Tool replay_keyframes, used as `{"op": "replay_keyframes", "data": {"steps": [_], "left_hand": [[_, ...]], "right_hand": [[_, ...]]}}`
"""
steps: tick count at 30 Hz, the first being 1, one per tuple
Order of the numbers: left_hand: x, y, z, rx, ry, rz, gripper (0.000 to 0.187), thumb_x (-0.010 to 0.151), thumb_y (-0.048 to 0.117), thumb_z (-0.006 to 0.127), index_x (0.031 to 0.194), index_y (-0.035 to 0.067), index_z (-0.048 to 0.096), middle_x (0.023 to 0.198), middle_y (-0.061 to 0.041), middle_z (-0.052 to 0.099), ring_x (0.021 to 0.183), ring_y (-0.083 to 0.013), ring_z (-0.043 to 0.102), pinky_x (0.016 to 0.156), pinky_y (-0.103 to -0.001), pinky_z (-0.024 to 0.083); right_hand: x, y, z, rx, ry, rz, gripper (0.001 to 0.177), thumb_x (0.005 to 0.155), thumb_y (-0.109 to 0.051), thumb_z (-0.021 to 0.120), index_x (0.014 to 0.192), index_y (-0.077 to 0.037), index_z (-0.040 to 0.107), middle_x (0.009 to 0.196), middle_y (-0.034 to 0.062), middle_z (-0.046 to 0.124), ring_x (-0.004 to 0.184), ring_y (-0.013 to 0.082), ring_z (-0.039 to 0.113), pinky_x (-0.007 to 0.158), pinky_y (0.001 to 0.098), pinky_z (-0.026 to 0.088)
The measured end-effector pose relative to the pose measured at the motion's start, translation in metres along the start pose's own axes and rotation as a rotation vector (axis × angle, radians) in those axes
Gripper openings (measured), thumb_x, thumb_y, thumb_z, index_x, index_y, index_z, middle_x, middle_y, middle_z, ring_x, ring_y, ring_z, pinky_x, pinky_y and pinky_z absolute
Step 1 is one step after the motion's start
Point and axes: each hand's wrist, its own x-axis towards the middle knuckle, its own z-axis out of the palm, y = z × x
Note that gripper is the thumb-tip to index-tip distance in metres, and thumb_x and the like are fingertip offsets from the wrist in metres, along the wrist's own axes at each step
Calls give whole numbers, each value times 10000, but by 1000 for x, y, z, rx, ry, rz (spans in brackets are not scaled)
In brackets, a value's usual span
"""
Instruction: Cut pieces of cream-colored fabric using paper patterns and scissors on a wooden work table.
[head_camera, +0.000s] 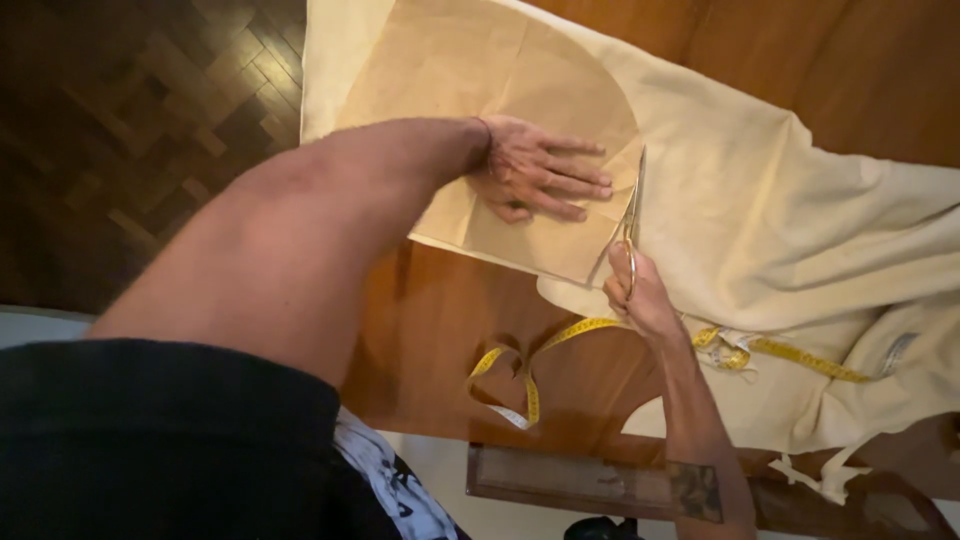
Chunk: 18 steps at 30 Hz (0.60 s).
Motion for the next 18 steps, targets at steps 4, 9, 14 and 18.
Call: {"op": "replay_keyframes", "data": {"steps": [4, 9, 14, 18], "left_hand": [[1, 1, 3, -35, 31, -2, 666, 892, 340, 533, 1506, 82, 492, 1681, -229, 290, 1574, -356, 262, 1276, -635, 147], [-8, -3, 7, -64, 68, 0, 655, 866, 311, 535, 1476, 74, 500, 1658, -235, 307, 1551, -367, 282, 1250, -652, 176], [-2, -4, 12, -65, 82, 8, 640, 875, 308, 536, 1470, 75, 502, 1657, -238, 311, 1550, -371, 288, 1253, -653, 183], [-2, -6, 17, -62, 94, 23, 628, 882, 305, 537, 1466, 76, 504, 1655, -240, 314, 1550, -375, 293, 1255, -654, 189]], "right_hand": [[9, -2, -12, 59, -62, -5, 364, 1093, -451, 425, 896, -146, 428, 494, -83, 289, 376, 42, 243, 346, 241, 181], [6, -12, -12, 51, -48, -33, 354, 1083, -437, 475, 882, -157, 395, 550, -103, 277, 403, 50, 244, 359, 261, 185], [10, -23, -20, -117, -59, -19, 400, 1084, -458, 439, 826, -155, 400, 505, -76, 297, 398, 54, 259, 361, 258, 196], [9, -36, -24, -166, -77, -12, 433, 1104, -470, 424, 814, -150, 392, 506, -73, 317, 411, 48, 266, 376, 250, 201]]}}
